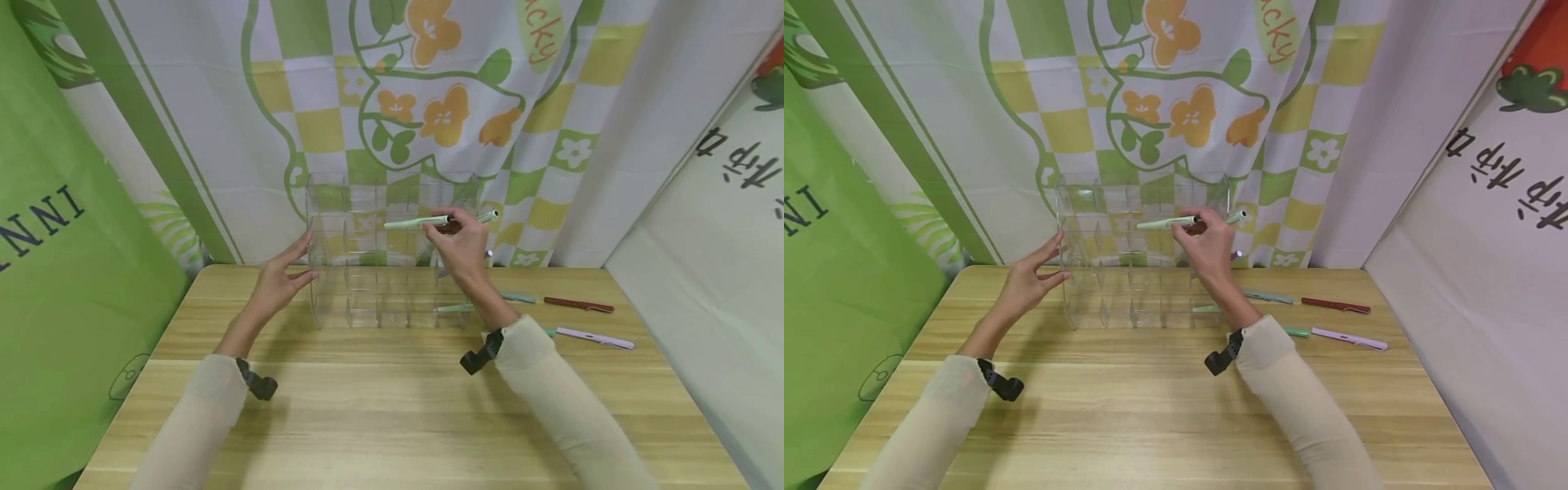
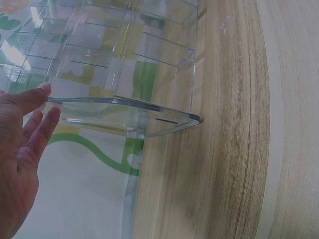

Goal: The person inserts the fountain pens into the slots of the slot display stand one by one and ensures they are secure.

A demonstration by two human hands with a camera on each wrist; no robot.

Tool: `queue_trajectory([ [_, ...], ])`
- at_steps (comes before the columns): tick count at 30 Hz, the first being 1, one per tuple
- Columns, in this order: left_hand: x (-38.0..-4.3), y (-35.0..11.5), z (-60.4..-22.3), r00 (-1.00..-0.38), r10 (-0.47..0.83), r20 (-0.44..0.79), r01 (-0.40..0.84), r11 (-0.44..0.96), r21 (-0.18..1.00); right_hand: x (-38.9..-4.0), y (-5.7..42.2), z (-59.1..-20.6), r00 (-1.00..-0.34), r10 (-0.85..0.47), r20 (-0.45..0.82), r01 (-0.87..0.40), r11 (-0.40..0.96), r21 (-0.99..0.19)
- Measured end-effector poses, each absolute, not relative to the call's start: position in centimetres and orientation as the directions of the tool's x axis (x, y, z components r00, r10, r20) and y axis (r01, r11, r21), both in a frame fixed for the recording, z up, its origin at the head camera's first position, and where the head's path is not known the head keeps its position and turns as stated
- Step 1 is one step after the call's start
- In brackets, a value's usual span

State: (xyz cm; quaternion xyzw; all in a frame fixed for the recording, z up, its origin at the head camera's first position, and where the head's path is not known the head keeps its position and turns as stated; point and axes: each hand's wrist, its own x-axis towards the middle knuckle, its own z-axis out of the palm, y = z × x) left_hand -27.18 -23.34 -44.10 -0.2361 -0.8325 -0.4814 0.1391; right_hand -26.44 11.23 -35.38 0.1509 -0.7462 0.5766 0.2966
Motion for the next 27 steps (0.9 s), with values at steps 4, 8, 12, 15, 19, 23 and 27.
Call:
queue_trajectory([
  [4,-27.2,-23.3,-44.0,-0.858,0.257,0.446,0.514,0.425,0.745,-28.2,11.4,-36.8,-0.791,0.118,0.601,-0.549,0.295,-0.782],
  [8,-27.2,-23.3,-44.0,-0.861,0.255,0.439,0.508,0.423,0.75,-29.0,11.4,-37.5,-0.795,0.119,0.595,-0.538,0.315,-0.781],
  [12,-27.1,-23.2,-44.0,-0.859,0.257,0.443,0.512,0.422,0.748,-29.1,11.1,-37.4,-0.794,0.115,0.596,-0.536,0.327,-0.778],
  [15,-27.2,-23.3,-44.0,-0.855,0.258,0.45,0.519,0.425,0.742,-29.0,10.9,-37.2,-0.797,0.111,0.593,-0.528,0.349,-0.775],
  [19,-27.2,-23.4,-44.1,-0.85,0.26,0.458,0.527,0.429,0.734,-29.1,10.8,-37.1,-0.805,0.102,0.585,-0.507,0.395,-0.767],
  [23,-27.2,-23.3,-44.1,-0.848,0.26,0.461,0.529,0.425,0.735,-29.2,10.7,-36.9,-0.814,0.078,0.575,-0.491,0.436,-0.754],
  [27,-27.2,-23.3,-44.2,-0.848,0.261,0.46,0.529,0.419,0.738,-29.2,10.7,-36.8,-0.823,0.057,0.565,-0.48,0.462,-0.746],
])
